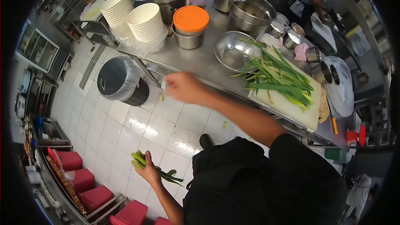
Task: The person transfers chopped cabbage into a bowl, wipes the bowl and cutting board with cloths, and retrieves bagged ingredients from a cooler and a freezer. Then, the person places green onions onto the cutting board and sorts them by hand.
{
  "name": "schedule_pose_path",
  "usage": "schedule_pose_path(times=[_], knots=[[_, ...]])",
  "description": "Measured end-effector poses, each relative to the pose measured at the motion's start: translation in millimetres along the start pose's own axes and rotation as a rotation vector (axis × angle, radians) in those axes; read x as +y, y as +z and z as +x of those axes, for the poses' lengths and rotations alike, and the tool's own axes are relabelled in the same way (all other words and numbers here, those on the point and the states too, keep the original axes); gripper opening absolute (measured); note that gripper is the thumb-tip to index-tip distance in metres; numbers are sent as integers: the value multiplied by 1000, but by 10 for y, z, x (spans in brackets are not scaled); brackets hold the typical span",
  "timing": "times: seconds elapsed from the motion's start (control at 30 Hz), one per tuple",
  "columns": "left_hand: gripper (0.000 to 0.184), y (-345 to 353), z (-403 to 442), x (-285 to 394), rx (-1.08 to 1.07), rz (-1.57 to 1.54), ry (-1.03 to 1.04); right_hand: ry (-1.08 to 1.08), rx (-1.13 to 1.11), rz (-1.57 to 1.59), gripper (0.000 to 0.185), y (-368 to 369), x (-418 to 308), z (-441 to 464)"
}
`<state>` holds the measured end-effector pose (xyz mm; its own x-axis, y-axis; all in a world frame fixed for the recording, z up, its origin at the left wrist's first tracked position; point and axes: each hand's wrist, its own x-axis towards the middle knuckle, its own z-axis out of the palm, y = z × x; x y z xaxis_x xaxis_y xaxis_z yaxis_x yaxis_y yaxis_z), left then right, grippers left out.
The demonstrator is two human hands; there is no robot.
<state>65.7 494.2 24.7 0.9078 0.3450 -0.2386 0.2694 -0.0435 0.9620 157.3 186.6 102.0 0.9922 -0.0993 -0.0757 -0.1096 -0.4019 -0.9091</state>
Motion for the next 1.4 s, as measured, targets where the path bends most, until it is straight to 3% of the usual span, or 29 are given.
schedule_pose_path(times=[0.07, 0.13, 0.23, 0.33, 0.47, 0.6, 0.73, 0.83, 0.9, 0.93, 1.0, 1.03, 1.1, 1.2, 1.3, 1.4], knots=[[16, 63, 100, -66, -72, 30, 16, -41, 338, -259, 31, -512, 391, -159], [16, 160, 184, -78, -147, 86, 39, -150, 461, -776, 28, -958, 524, -305], [18, 500, 179, 121, -273, 171, 46, 46, 417, -1070, 20, -1128, 1011, -247], [19, 695, 236, 123, -358, 176, 97, 57, 246, -1026, 15, -1099, 1398, -70], [18, 854, 130, 170, -392, 160, 76, -175, 454, -866, 11, -840, 1574, 199], [16, 1000, 23, 57, -457, 187, 70, -95, 431, -848, 16, -862, 1346, 281], [17, 1233, -122, 73, -533, 196, 101, -166, 634, -737, 18, -1052, 940, -229], [21, 1381, -126, 89, -638, 264, 132, -83, 695, -564, 22, -1519, 840, -979], [23, 1513, -212, 200, -682, 295, 150, 2, 808, -693, 29, -1919, 1114, -1542], [21, 1617, -329, 382, -680, 292, 157, 118, 846, -710, 33, -2144, 1200, -1903], [24, 1736, -325, 400, -701, 258, 220, 428, 898, -812, 24, -2613, 1514, -2523], [24, 1800, -374, 449, -734, 244, 230, 592, 811, -894, 29, -2870, 1645, -2839], [24, 1932, -541, 660, -796, 229, 253, 648, 931, -876, 33, -3237, 1983, -3349], [24, 2242, -869, 956, -915, 243, 363, 642, 801, -918, 36, -3643, 2304, -3702], [25, 2564, -1376, 1313, -1018, 230, 474, 634, 604, -767, 33, -3911, 2606, -3759], [24, 2777, -1899, 1595, -1065, 205, 524, 549, 553, -729, 37, -4094, 2777, -3785]])
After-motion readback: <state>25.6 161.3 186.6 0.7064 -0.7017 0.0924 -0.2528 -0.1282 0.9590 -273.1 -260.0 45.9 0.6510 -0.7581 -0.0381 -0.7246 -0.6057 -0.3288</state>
